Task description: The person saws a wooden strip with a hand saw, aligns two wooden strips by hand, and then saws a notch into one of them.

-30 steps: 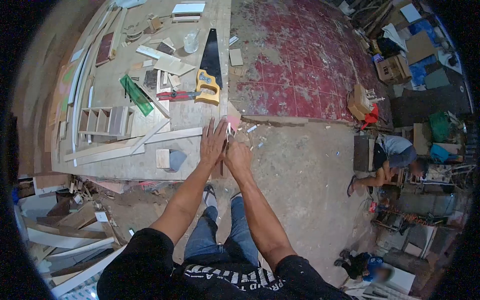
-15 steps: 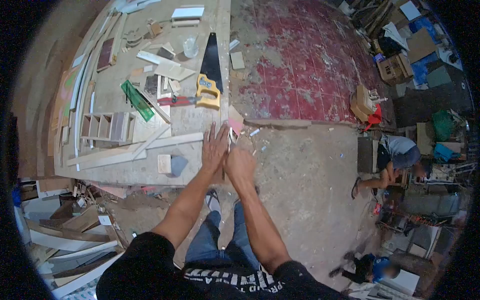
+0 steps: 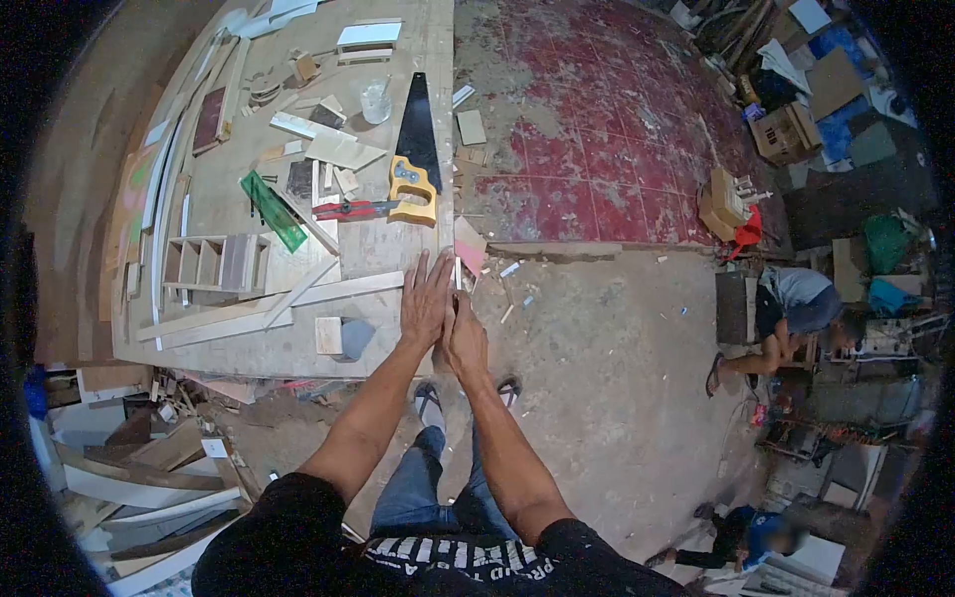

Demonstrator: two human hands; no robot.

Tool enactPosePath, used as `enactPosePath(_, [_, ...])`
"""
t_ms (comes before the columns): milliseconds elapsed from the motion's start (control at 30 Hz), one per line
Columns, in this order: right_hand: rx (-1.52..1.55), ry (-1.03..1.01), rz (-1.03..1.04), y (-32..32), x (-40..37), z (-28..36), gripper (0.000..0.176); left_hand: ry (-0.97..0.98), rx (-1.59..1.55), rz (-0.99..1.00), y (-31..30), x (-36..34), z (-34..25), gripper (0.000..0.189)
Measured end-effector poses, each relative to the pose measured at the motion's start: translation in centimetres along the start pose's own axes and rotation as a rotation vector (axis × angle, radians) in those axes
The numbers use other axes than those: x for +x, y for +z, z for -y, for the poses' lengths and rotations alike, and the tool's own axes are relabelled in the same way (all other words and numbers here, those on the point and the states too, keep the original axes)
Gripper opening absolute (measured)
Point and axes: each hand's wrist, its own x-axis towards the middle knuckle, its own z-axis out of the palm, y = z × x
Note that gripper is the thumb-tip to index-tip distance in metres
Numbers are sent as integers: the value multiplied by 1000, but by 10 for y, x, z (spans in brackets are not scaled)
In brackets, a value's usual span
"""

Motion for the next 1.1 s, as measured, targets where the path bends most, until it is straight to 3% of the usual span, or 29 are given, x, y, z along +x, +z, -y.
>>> enactPosePath(133, [72,146,64,-1,1,-5,42,77,55,49,-8,-5,1,64])
enactPosePath(300, [-93,139,150,4,5,-1,48,71,92,44,5,-3,7,63])
enactPosePath(500, [-237,61,109,3,4,-4,51,59,94,38,9,-2,6,61])
enactPosePath(700, [-331,142,209,-57,-65,55,54,57,94,68,-1,4,5,63])
enactPosePath(833, [-323,109,190,-35,-8,34,50,105,107,4,11,2,12,62])
enactPosePath(900, [-265,-24,77,-9,25,8,46,131,120,-14,15,-4,11,60])
enactPosePath(1100, [-316,59,104,-44,-72,31,46,80,65,-14,5,-1,6,61])
